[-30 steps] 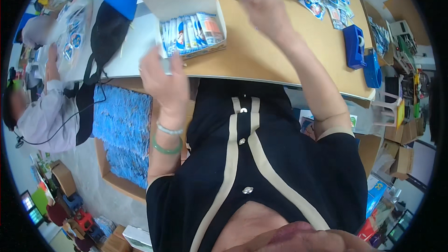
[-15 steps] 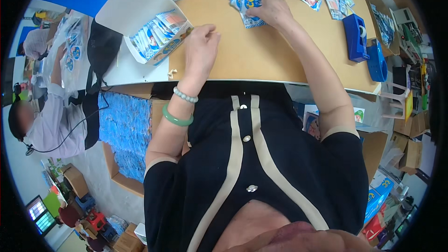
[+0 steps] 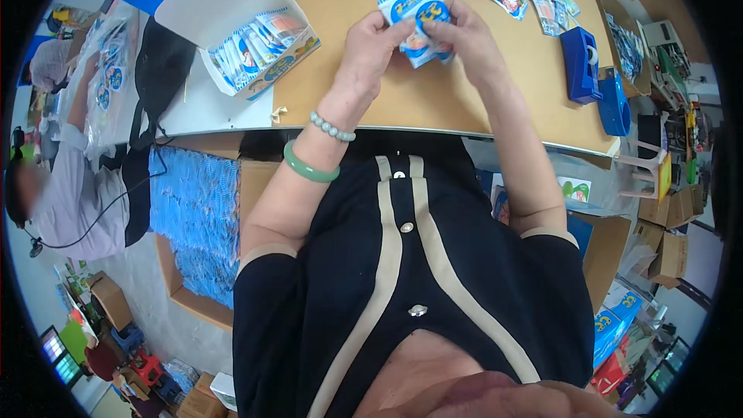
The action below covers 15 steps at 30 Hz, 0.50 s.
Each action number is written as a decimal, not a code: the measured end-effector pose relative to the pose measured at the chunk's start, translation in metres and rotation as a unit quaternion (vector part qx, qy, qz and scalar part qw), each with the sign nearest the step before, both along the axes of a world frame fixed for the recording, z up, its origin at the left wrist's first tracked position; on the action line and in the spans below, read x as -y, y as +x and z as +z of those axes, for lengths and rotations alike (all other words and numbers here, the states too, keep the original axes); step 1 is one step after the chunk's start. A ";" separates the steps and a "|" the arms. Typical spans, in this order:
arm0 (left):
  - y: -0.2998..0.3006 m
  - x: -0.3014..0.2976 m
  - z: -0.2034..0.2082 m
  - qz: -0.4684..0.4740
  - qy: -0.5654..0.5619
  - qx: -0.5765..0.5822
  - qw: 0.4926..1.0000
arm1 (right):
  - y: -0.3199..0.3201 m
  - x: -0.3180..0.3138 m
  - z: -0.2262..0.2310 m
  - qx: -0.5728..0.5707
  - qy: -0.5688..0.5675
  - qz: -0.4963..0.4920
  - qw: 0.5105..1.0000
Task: Sorting and packing small blue product packets into white cardboard boxes on a workbench.
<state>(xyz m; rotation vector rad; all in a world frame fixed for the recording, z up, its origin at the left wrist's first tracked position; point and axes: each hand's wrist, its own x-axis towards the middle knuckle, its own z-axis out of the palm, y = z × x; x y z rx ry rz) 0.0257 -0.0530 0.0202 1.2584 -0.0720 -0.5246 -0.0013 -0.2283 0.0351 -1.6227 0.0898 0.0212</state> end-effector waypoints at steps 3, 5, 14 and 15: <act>-0.009 0.001 -0.002 0.046 0.085 0.060 0.994 | -0.011 -0.020 -0.016 0.030 -0.163 -0.092 0.982; -0.017 -0.008 -0.007 0.075 0.156 0.085 0.981 | -0.012 -0.021 -0.039 0.043 -0.268 -0.119 0.955; -0.029 -0.026 -0.011 0.065 -0.205 -0.004 0.977 | -0.032 -0.063 -0.014 -0.078 0.155 -0.030 0.984; -0.031 -0.026 -0.008 0.073 -0.194 -0.014 0.978 | -0.033 -0.069 -0.018 -0.091 0.165 -0.026 0.982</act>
